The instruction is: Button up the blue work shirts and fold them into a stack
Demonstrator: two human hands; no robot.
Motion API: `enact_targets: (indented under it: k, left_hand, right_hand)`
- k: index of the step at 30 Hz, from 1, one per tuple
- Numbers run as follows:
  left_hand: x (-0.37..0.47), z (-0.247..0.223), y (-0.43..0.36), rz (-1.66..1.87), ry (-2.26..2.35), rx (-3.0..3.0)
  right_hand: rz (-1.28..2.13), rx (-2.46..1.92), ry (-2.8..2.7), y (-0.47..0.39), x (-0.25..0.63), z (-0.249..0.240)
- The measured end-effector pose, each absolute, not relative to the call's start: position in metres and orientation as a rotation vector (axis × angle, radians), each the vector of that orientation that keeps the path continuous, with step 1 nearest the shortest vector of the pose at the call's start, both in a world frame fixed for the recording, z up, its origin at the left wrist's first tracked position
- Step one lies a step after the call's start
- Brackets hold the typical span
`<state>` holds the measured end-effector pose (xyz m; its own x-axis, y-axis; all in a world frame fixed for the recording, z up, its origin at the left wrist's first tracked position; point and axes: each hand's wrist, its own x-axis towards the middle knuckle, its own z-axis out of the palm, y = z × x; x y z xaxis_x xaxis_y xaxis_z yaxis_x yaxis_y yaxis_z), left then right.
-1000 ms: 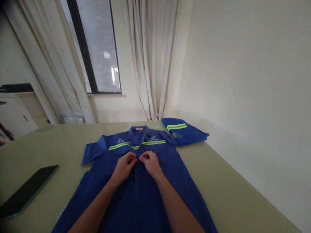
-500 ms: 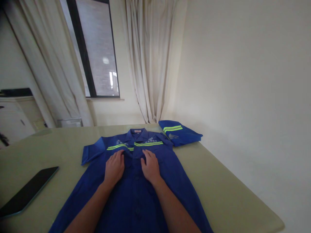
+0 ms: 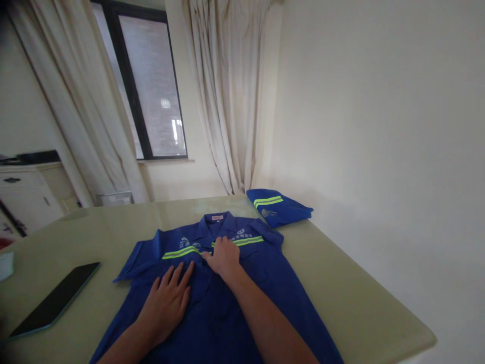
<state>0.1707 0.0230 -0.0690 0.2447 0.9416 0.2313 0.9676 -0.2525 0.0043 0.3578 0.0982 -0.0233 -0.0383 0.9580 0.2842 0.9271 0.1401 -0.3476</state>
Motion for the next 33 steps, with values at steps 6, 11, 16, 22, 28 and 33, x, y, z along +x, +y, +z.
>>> enact_targets:
  k: [6,11,16,22,28,33]
  left_hand:
    - [0.182,-0.022,0.032,-0.167,-1.979,-2.290]
    - [0.212,-0.016,0.083,-0.536,-1.890,-2.479]
    - [0.226,-0.049,0.118,-0.722,-1.959,-2.597]
    - [0.223,-0.063,0.116,-0.854,-1.954,-2.517]
    - [0.220,-0.055,0.106,-0.917,-1.772,-2.523]
    - [0.226,-0.046,0.105,-0.965,-1.687,-2.410]
  right_hand:
    - [0.565,-1.407,-1.589,0.118,0.365,-0.059]
    - [0.713,-1.260,-1.461,0.129,0.381,-0.065]
    - [0.891,-1.199,-1.365,0.133,0.389,-0.065]
    - [1.291,-1.021,-1.016,0.127,0.394,-0.055]
    - [1.363,-1.038,-0.874,0.119,0.389,-0.046]
    - [1.522,-0.970,-0.663,0.114,0.393,-0.038]
